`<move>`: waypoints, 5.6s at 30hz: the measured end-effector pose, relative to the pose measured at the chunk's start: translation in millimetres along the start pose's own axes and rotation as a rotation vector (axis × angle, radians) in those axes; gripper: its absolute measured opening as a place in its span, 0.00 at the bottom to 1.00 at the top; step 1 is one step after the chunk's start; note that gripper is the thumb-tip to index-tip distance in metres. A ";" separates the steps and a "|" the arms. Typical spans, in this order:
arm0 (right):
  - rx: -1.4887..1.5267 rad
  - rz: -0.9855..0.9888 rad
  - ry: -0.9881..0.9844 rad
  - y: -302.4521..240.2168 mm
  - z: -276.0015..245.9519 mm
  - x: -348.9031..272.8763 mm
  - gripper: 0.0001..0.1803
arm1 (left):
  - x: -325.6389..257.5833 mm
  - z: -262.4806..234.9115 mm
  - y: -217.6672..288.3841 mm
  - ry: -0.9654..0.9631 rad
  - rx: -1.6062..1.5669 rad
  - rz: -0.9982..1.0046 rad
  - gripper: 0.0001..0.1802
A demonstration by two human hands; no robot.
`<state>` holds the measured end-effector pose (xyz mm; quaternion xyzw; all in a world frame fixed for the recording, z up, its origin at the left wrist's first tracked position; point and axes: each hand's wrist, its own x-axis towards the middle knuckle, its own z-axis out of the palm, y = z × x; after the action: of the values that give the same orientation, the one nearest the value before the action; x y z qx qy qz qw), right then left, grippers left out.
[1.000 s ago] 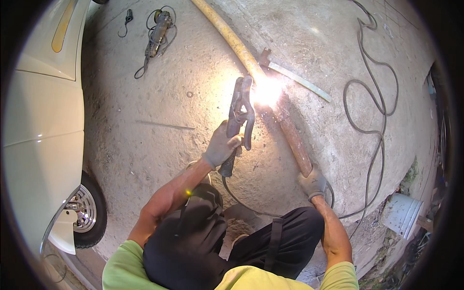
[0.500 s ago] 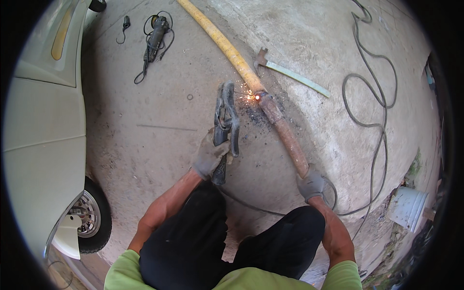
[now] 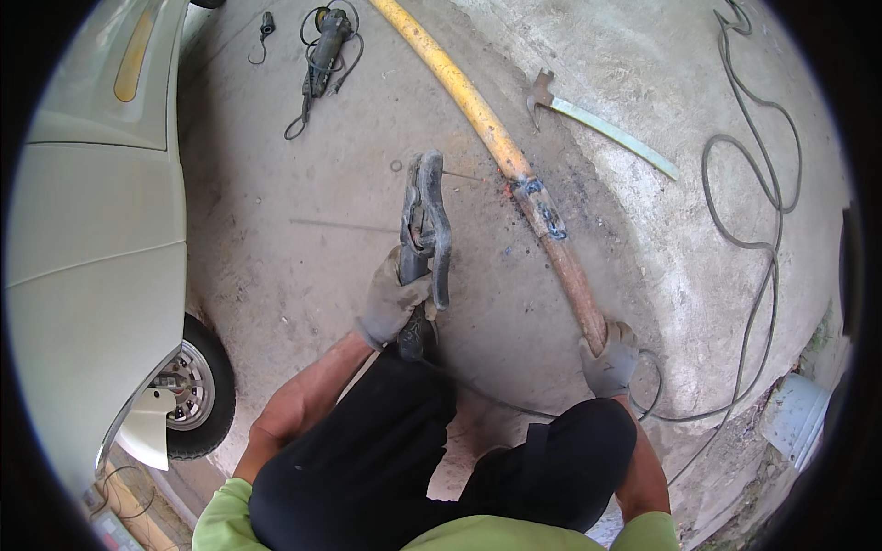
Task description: The person welds a long metal rod on the floor using a handheld welding torch, creating bright sparks. They reposition the rod and continue welding different sections, then use a hammer to tap the welded area.
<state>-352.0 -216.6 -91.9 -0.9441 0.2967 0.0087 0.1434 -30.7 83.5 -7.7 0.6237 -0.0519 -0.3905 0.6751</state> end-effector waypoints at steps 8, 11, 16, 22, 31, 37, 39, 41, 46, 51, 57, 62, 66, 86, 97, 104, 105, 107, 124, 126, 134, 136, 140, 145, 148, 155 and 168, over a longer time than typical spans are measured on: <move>0.061 0.065 0.043 0.7 19.6 -5.3 0.35 | -5.0 12.0 12.7 0.018 -0.006 -0.027 0.20; 0.056 0.043 0.075 3.9 22.5 -4.9 0.35 | -12.1 13.1 11.4 0.032 -0.017 -0.051 0.21; 0.076 0.064 0.068 2.7 23.7 -6.0 0.36 | -32.7 2.7 12.6 -0.015 -0.013 -0.030 0.24; 0.061 0.075 0.049 1.6 21.0 -4.6 0.36 | -30.1 -14.8 5.4 -0.011 0.060 -0.088 0.26; 0.082 0.097 -0.002 2.6 17.1 -1.4 0.36 | 17.4 3.5 14.4 -0.017 0.132 -0.143 0.24; 0.151 0.077 -0.031 5.8 10.4 5.2 0.36 | 54.4 -5.1 10.5 -0.055 0.243 -0.152 0.27; 0.160 0.093 -0.034 3.3 13.7 5.1 0.36 | 64.5 -5.6 16.8 -0.092 0.202 -0.170 0.28; 0.144 0.135 -0.056 3.5 11.0 7.8 0.36 | 76.9 -1.9 26.7 -0.153 0.121 -0.200 0.29; 0.098 0.166 0.027 -3.3 10.0 9.6 0.35 | 113.3 17.8 38.0 -0.219 0.175 -0.261 0.33; 0.026 0.214 0.011 -7.9 11.3 9.0 0.35 | 134.6 26.0 20.8 -0.311 0.010 -0.305 0.35; -0.011 0.212 0.020 -7.1 16.0 4.2 0.34 | 131.5 6.0 13.2 -0.318 0.106 -0.276 0.36; -0.050 0.232 -0.009 -7.8 17.7 3.0 0.34 | 104.7 -23.3 5.6 -0.294 0.077 -0.241 0.32; -0.036 0.218 0.034 -9.5 22.8 3.8 0.34 | 76.6 -23.8 13.0 -0.258 0.172 -0.161 0.29; -0.008 0.285 -0.004 -20.1 10.9 0.1 0.34 | 48.3 -15.6 -0.9 -0.209 0.204 -0.003 0.19; -0.012 0.266 0.039 -13.8 21.9 -2.4 0.33 | 61.2 -17.2 -9.7 -0.246 0.195 -0.085 0.23; -0.031 0.263 0.057 -11.7 23.8 -3.7 0.32 | 68.0 -20.9 -18.2 -0.236 0.248 -0.065 0.20; -0.033 0.269 0.052 -12.2 23.2 -3.1 0.32 | 68.3 -22.3 -18.9 -0.235 0.265 -0.061 0.20; -0.036 0.282 0.041 -13.9 21.6 -2.0 0.32 | 69.3 -22.6 -20.7 -0.232 0.276 -0.054 0.20; -0.028 0.273 0.051 -16.1 20.1 -1.9 0.33 | 78.3 -26.9 -34.4 -0.203 0.472 0.055 0.23; -0.025 0.272 0.052 -17.2 19.5 -1.0 0.33 | 76.0 -24.3 -30.1 -0.206 0.407 0.014 0.23; -0.021 0.287 0.032 -20.3 15.2 1.1 0.33 | 78.2 -34.0 -30.3 -0.277 -0.303 -0.331 0.26; -0.021 0.287 0.034 -19.9 15.9 1.1 0.33 | 81.2 -36.5 -31.7 -0.284 -0.375 -0.398 0.25; -0.019 0.293 0.036 -21.5 15.5 2.3 0.32 | 82.3 -37.6 -37.6 -0.312 -0.519 -0.425 0.23; -0.002 0.296 0.039 -23.2 13.6 2.9 0.32 | 79.6 -35.9 -40.8 -0.313 -0.459 -0.378 0.26; -0.006 0.283 0.040 -19.2 16.0 0.8 0.32 | 76.7 -31.1 -40.5 -0.316 -0.250 -0.216 0.28; -0.009 0.262 0.070 -14.4 22.4 -2.3 0.32 | 71.1 -20.1 -34.9 -0.218 0.375 0.100 0.22; 0.037 0.288 0.029 -13.5 20.5 1.4 0.36 | 58.8 -16.9 -22.8 -0.225 0.024 -0.045 0.20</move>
<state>-341.8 -201.2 -108.1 -0.8890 0.4313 0.0103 0.1536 8.7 64.2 -56.1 0.5849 -0.1179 -0.4723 0.6488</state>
